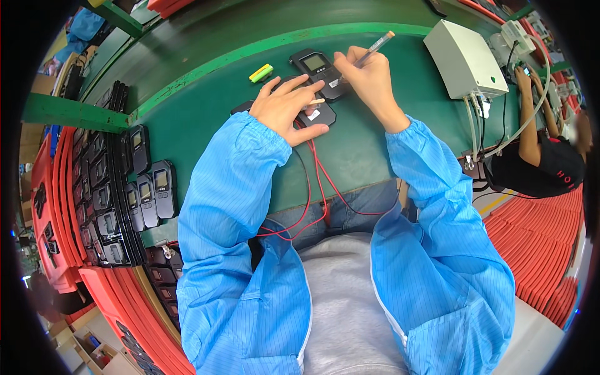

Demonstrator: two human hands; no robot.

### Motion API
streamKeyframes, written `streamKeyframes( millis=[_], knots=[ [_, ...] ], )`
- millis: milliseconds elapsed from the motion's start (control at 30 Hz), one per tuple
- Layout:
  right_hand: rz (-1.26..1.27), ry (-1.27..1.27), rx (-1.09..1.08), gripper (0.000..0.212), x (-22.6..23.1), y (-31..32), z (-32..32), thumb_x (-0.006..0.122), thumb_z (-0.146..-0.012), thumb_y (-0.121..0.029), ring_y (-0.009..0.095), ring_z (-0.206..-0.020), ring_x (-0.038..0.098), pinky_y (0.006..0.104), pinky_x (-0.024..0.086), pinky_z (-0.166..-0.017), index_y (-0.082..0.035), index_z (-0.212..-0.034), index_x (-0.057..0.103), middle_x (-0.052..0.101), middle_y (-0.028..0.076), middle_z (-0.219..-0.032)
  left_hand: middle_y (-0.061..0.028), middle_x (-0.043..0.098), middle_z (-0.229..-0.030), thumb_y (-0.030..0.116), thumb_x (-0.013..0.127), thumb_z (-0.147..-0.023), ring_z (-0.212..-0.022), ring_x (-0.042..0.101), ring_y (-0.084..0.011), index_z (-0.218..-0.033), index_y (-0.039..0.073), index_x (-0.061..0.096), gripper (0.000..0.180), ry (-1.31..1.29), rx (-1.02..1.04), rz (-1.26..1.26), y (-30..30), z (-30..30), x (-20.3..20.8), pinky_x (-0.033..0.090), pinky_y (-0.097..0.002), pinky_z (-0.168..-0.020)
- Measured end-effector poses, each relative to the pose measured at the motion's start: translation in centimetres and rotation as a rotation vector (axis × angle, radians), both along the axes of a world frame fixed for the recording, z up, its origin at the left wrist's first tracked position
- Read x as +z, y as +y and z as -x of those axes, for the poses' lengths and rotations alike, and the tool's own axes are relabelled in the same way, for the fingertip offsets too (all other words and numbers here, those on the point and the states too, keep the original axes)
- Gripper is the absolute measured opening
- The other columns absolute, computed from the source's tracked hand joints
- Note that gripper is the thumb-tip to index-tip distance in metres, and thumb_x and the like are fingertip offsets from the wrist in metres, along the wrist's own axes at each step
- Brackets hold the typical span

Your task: Assembling and testing electronic handheld devices on a production line.

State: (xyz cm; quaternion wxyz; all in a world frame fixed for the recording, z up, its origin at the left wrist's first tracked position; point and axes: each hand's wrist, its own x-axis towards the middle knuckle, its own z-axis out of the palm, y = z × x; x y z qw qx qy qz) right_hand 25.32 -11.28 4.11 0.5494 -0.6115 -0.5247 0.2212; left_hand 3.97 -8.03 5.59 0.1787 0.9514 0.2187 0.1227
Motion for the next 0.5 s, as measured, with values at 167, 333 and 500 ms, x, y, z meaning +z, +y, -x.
streamKeyframes(
  millis=[167,333,500],
  knots=[
    [-0.095,0.118,-0.004,0.037,-0.14,0.18,0.29,0.067,-0.085,-0.021,0.004,-0.047,0.047,0.0233,0.033,-0.043,-0.001,-0.058,0.052,0.050,0.000,-0.048,-0.0010,0.059,-0.086,0.041,0.071,-0.081,-0.136,0.039,-0.0277,-0.141,0.014,0.043,0.071,-0.001,-0.006,0.003,0.00,-0.02,0.04,0.025,-0.0554,-0.112],
    [-0.059,0.078,-0.003,0.037,0.28,-0.03,0.33,0.068,-0.085,-0.020,0.005,-0.049,0.049,0.0225,0.036,-0.045,-0.002,-0.058,0.052,0.051,0.000,-0.051,-0.0009,0.059,-0.085,0.041,0.071,-0.081,-0.136,0.039,-0.0276,-0.141,0.014,0.043,0.071,0.012,-0.001,0.002,-0.03,0.01,0.17,0.025,-0.0555,-0.112],
    [-0.018,0.058,-0.002,0.037,0.11,0.05,0.21,0.069,-0.086,-0.020,0.006,-0.052,0.052,0.0211,0.040,-0.049,-0.003,-0.058,0.051,0.054,0.000,-0.055,-0.0008,0.059,-0.086,0.041,0.071,-0.081,-0.137,0.039,-0.0276,-0.141,0.014,0.044,0.071,0.009,-0.007,0.003,0.04,-0.02,0.00,0.024,-0.0554,-0.112]
  ],
)
